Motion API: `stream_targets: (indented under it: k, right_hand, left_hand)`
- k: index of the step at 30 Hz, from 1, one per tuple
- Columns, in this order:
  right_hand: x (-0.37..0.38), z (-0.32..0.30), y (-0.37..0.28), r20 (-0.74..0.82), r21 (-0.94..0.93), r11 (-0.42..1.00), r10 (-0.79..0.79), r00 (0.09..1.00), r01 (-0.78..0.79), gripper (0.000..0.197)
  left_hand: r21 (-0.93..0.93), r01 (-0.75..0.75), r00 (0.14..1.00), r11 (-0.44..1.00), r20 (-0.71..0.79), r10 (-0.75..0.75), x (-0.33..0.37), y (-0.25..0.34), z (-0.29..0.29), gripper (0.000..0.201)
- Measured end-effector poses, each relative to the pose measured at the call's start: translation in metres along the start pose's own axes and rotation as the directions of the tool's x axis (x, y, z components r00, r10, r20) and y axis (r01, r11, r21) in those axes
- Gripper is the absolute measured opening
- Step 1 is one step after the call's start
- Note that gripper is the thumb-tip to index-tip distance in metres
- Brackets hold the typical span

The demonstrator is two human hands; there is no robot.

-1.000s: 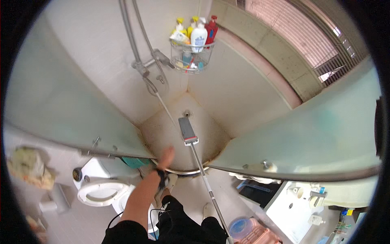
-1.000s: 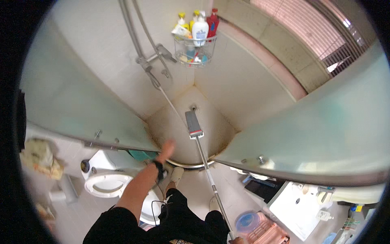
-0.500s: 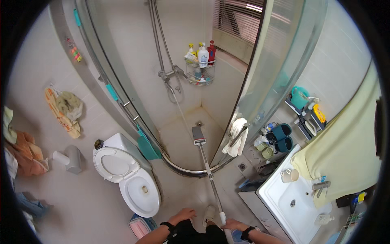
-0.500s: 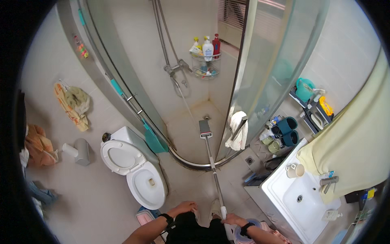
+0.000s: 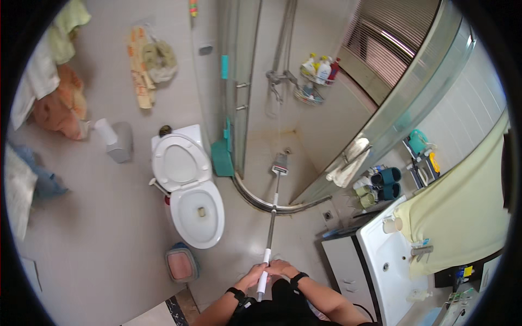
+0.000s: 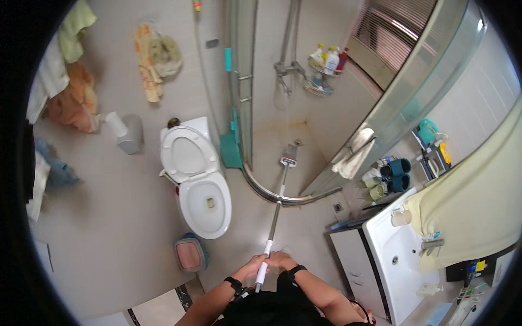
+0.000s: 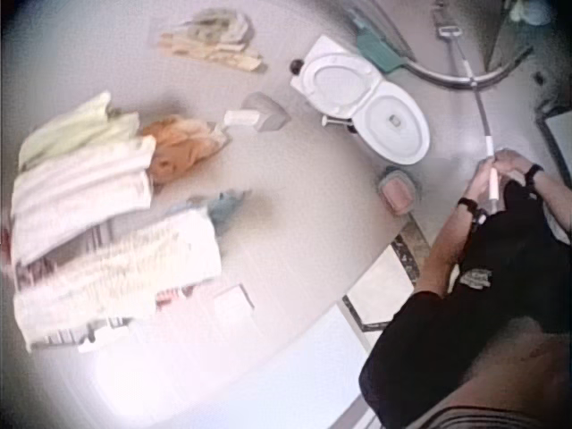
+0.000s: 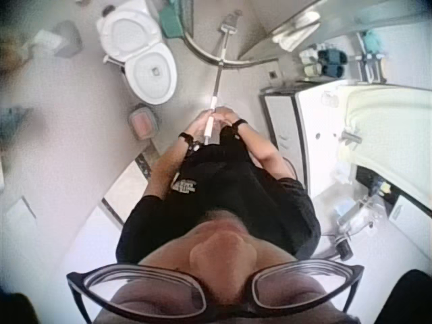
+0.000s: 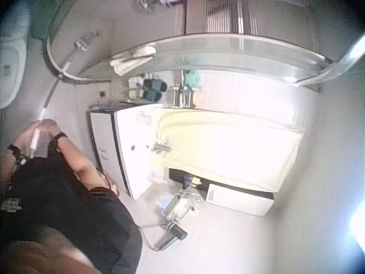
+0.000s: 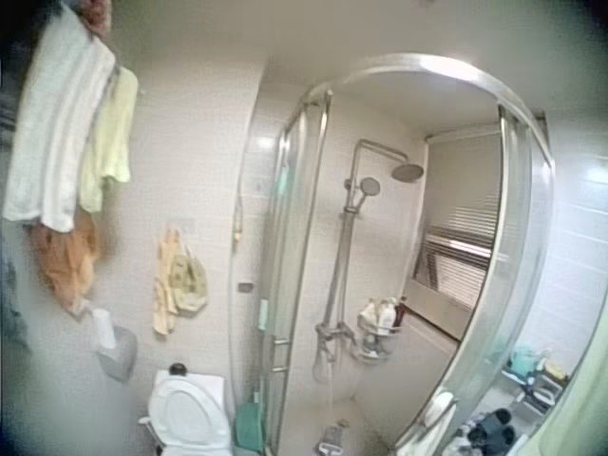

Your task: Clean the shower floor using a mop and water.

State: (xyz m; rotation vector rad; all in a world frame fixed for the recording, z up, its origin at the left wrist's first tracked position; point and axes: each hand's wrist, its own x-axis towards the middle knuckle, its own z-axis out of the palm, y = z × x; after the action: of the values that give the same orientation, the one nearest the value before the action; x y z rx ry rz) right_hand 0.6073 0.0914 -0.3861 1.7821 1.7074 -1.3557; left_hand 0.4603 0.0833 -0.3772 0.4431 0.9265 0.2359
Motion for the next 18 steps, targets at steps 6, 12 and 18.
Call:
stream_targets:
  k: [6, 12, 18]
  right_hand:
    - [-0.02, -0.046, -0.042, 0.263, 0.234, 0.972, -0.076, 0.962, 0.013, 0.06]
    - [0.013, -0.06, -0.015, 0.153, 0.487, 0.873, -0.077, 0.985, -0.008, 0.05]
    - [0.061, -0.075, 0.007, 0.259, 0.296, 0.955, -0.07, 0.963, -0.01, 0.045]
  left_hand:
    - [0.072, -0.117, 0.971, 0.991, -0.201, 0.129, -0.035, 0.012, -0.022, 0.042]
    - [0.664, 0.017, 0.975, 0.748, -0.177, 0.135, -0.047, -0.032, -0.116, 0.039]
    - [0.431, 0.256, 0.931, 0.865, -0.351, -0.101, -0.088, -0.042, -0.132, 0.037]
